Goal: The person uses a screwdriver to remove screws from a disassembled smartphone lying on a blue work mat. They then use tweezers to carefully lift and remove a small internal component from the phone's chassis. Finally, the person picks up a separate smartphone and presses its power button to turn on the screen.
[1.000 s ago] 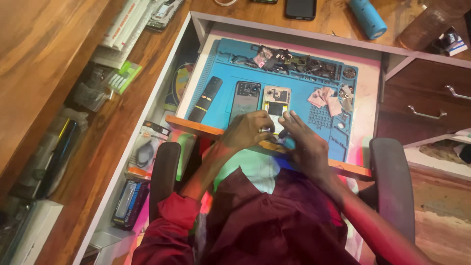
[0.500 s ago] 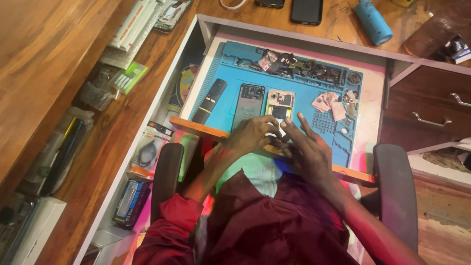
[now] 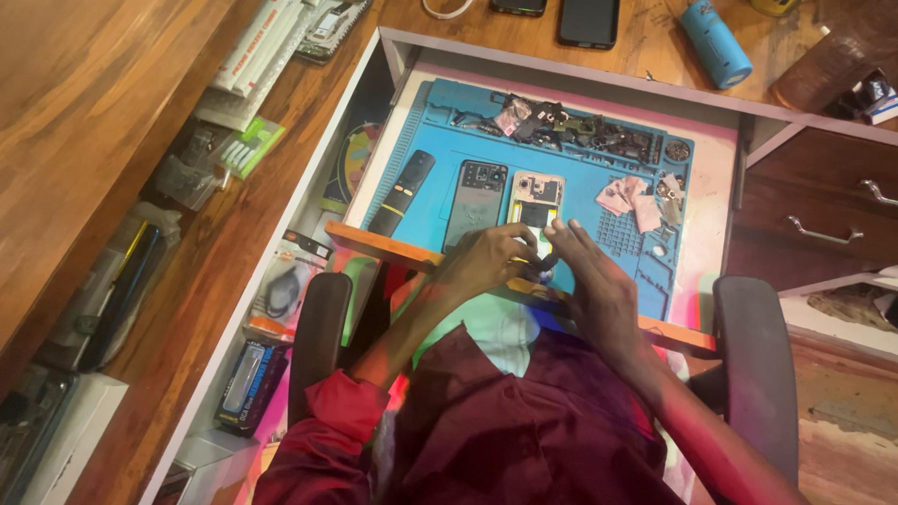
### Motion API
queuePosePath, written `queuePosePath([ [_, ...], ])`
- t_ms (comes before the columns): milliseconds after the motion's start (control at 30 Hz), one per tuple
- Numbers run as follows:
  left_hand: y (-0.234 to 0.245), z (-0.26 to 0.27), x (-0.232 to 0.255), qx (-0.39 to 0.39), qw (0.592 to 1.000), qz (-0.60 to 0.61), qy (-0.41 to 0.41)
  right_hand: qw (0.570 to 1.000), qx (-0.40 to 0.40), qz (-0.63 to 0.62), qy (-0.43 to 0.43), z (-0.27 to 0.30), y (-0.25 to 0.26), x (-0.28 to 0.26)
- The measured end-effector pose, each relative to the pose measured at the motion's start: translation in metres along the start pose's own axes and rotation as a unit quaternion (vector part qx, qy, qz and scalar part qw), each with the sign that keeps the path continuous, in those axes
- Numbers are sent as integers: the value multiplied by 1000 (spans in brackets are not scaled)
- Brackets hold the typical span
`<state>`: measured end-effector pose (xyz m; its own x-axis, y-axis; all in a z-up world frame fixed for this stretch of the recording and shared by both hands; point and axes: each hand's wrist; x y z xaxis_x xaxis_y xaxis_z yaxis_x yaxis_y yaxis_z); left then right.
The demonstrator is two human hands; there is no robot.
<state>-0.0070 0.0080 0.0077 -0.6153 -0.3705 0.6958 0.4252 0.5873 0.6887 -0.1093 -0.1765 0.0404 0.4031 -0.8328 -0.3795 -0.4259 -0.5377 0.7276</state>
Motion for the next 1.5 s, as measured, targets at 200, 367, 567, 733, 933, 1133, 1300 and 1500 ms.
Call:
queuePosePath([
  [200, 1, 0, 1, -1, 1000, 4, -9, 987, -54, -42, -142, 6, -12, 5],
  [367, 8, 1, 5, -1, 997, 63, -33, 989, -7, -59, -136, 8, -12, 1],
  [567, 22, 2, -5, 75, 996, 27, -49, 991, 48, -56, -108, 1, -7, 2],
  [733, 43, 5, -20, 165, 983, -20, 81, 985, -17, -75, -152, 2, -10, 0],
  [933, 45, 6, -21, 184, 972, -32, 141, 985, -48, -48, -159, 2, -11, 0],
  [1133, 41, 8, -25, 184, 974, -48, 126, 991, -19, -74, -110, 1, -13, -6],
  [1300, 35, 7, -28, 186, 973, -49, 128, 997, -2, -47, -69, -5, -7, -19],
  [1500, 36, 6, -23, 178, 974, -24, 137, 995, 12, -58, -83, -6, -8, -20],
])
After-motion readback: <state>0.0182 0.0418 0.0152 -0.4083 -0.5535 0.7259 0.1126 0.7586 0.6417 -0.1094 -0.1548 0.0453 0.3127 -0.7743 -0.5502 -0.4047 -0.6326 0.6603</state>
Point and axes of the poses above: each hand's wrist, its own z-axis away from the middle knuckle, its own y-axis out of the back of the hand, x = y × z, and after that the axes turned 6 degrees about z, right-handed
